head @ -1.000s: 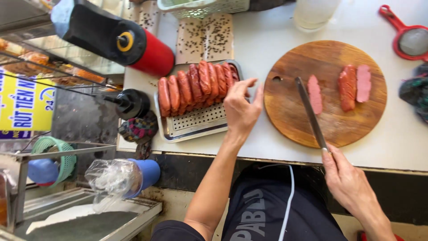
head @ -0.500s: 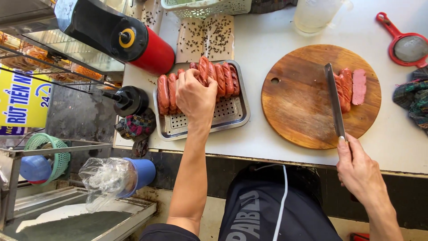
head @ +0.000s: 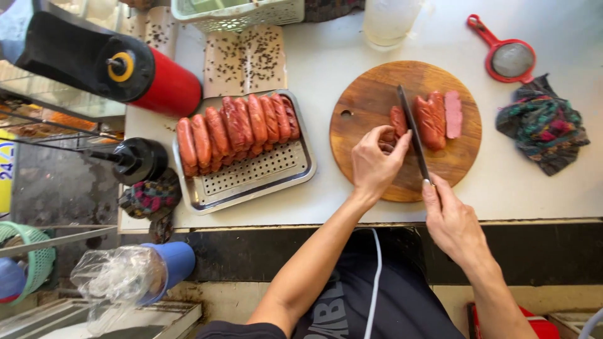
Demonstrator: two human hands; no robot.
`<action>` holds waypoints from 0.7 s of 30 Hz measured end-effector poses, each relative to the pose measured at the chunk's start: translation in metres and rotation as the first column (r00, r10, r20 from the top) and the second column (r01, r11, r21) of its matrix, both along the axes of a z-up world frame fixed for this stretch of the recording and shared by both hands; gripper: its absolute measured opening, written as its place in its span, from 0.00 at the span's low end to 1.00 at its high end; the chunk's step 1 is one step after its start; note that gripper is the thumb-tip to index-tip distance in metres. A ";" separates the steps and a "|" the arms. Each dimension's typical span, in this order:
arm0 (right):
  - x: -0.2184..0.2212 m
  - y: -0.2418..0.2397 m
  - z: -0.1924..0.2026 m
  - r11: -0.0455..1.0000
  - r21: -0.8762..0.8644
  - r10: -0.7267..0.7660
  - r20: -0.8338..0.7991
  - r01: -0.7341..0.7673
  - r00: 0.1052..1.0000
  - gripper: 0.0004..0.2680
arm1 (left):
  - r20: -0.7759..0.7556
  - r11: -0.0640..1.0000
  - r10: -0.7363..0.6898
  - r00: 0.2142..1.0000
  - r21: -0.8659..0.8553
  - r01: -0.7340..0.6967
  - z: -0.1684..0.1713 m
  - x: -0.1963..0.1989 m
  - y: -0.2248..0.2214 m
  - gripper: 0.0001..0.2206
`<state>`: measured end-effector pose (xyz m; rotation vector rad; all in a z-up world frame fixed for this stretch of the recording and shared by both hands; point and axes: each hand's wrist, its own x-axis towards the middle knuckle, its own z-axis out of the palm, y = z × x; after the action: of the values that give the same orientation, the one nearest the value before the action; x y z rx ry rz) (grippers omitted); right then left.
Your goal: Slice multiple cooked sausages on a wooden cutting board using a knife.
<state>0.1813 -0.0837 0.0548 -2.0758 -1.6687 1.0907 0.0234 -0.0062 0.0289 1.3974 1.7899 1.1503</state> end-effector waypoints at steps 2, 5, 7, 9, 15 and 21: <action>-0.003 0.002 0.006 0.999 -0.035 -0.025 -0.027 0.024 0.999 0.19 | 0.121 0.996 -0.020 0.992 -0.083 0.030 -0.010 -0.005 -0.002 0.16; -0.006 0.004 0.009 1.000 -0.022 -0.014 -0.055 0.012 0.998 0.18 | 0.132 0.985 -0.166 0.977 -0.035 0.172 -0.021 -0.019 0.001 0.15; -0.007 0.005 0.011 1.000 0.021 0.009 -0.059 -0.008 0.998 0.18 | 0.106 0.980 -0.196 0.975 0.047 0.192 -0.016 -0.022 0.005 0.17; -0.009 0.004 0.014 0.999 0.037 0.007 -0.048 -0.005 0.999 0.18 | -0.023 0.964 -0.239 0.971 0.117 0.240 -0.028 -0.023 0.005 0.15; -0.017 0.006 0.028 0.999 0.041 0.000 -0.021 0.000 1.000 0.18 | -0.013 0.949 -0.306 0.952 0.073 0.306 -0.024 -0.026 0.006 0.15; -0.019 0.006 0.031 1.000 0.016 0.011 0.000 -0.011 1.000 0.18 | -0.070 0.942 -0.306 0.949 0.120 0.312 -0.026 -0.027 0.006 0.15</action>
<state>0.1624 -0.0772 0.0853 -2.0593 -1.6850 1.0772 -0.0033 0.0002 0.0024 1.7263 1.4796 1.0851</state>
